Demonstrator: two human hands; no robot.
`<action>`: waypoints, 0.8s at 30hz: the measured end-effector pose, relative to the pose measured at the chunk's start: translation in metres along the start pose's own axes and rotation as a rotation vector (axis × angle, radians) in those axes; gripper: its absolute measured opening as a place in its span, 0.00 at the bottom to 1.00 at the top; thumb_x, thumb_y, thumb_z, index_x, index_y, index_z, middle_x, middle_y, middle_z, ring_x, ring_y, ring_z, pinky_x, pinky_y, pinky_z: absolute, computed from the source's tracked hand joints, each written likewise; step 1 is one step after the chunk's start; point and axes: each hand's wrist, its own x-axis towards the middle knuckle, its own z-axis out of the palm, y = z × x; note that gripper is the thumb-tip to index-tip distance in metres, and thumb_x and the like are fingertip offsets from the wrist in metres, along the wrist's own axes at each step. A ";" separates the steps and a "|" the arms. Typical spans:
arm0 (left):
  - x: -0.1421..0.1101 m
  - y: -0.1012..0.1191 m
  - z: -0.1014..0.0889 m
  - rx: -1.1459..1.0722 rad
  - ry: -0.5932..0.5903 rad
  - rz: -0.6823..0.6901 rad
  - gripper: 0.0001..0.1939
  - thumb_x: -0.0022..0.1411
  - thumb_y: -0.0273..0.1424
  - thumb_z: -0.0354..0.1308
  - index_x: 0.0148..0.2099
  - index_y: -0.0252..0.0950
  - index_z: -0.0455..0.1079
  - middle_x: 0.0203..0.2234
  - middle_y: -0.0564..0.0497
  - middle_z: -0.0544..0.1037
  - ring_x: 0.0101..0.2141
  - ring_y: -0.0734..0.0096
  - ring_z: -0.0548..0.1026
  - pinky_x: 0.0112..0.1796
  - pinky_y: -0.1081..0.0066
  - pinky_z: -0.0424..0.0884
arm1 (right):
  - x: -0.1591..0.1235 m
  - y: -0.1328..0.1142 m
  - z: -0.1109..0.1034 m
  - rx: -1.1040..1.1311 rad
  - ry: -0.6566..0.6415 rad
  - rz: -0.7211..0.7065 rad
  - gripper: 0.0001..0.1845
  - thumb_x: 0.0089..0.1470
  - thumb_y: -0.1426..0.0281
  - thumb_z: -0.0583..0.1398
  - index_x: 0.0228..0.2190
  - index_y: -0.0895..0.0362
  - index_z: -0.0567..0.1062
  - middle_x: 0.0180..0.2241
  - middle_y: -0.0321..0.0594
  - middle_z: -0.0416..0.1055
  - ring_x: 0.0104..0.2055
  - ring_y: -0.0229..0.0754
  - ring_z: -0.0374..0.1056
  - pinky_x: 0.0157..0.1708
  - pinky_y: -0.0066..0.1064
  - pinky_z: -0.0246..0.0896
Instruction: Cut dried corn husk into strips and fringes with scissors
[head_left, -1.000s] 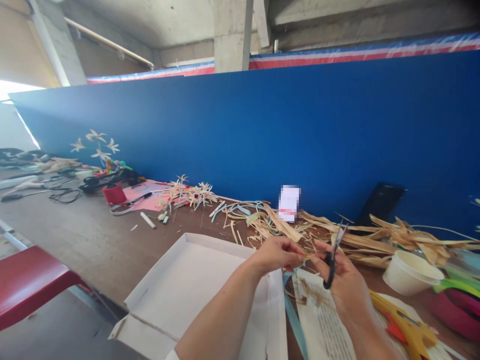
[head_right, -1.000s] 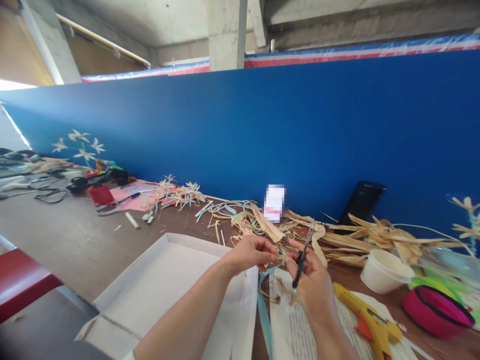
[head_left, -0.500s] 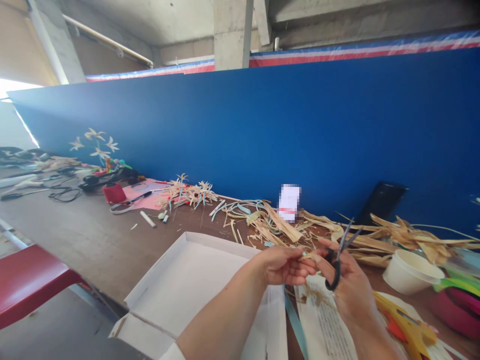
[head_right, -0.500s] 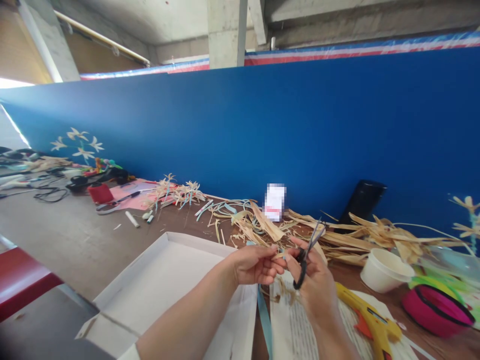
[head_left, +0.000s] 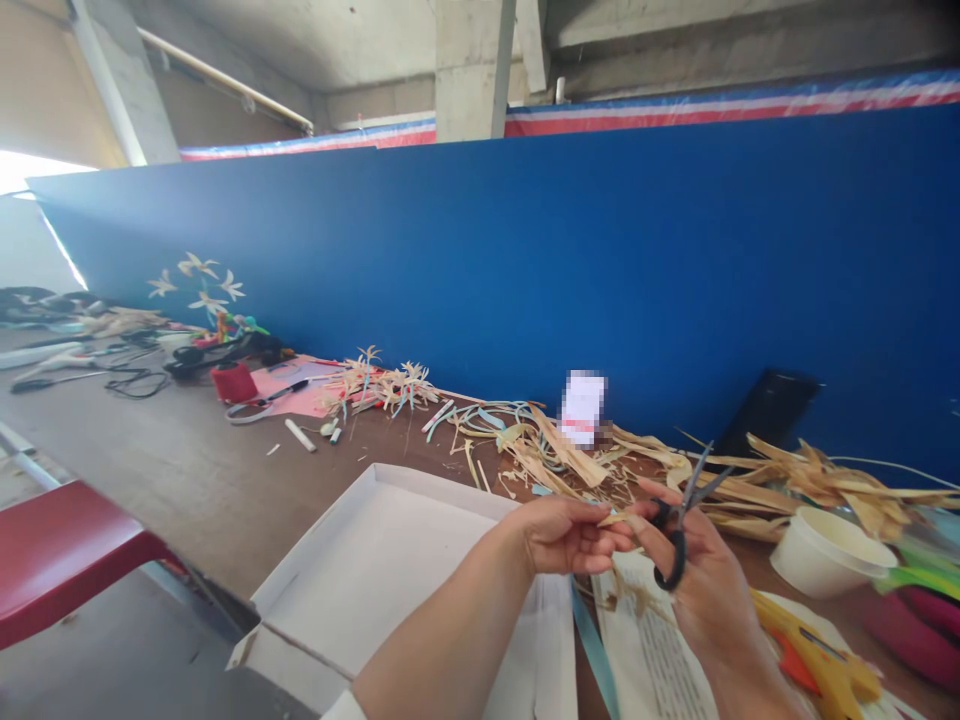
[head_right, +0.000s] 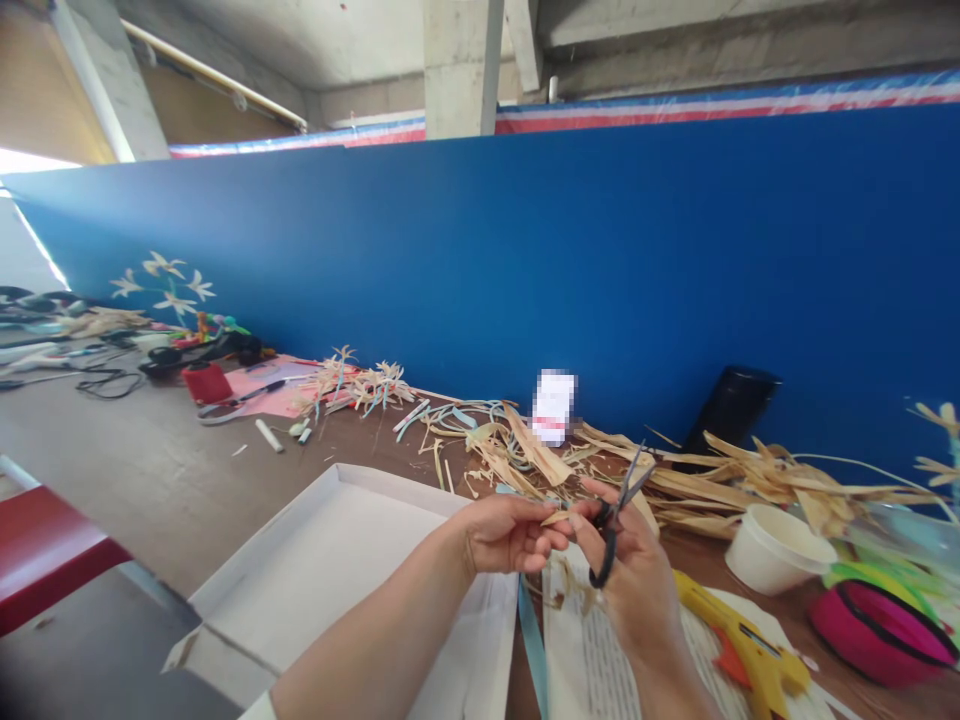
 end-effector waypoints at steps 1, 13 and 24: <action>0.001 0.000 -0.001 -0.003 0.002 -0.007 0.13 0.62 0.30 0.49 0.43 0.24 0.69 0.26 0.46 0.76 0.24 0.77 0.74 0.25 0.77 0.71 | 0.000 0.000 0.000 -0.005 0.003 -0.001 0.31 0.44 0.67 0.66 0.51 0.48 0.67 0.35 0.34 0.68 0.29 0.37 0.67 0.28 0.27 0.63; -0.003 -0.002 0.003 -0.001 -0.022 0.112 0.11 0.56 0.22 0.56 0.42 0.24 0.71 0.25 0.49 0.74 0.24 0.81 0.73 0.28 0.82 0.71 | -0.002 -0.005 0.000 -0.022 -0.017 -0.002 0.29 0.45 0.66 0.64 0.51 0.49 0.66 0.35 0.34 0.69 0.33 0.39 0.68 0.35 0.30 0.63; 0.003 -0.007 0.011 0.323 0.232 0.409 0.12 0.49 0.31 0.64 0.34 0.26 0.72 0.27 0.45 0.76 0.26 0.76 0.75 0.30 0.77 0.72 | 0.002 0.002 -0.003 -0.060 0.043 0.031 0.30 0.43 0.66 0.66 0.50 0.48 0.68 0.36 0.35 0.72 0.35 0.40 0.68 0.38 0.30 0.63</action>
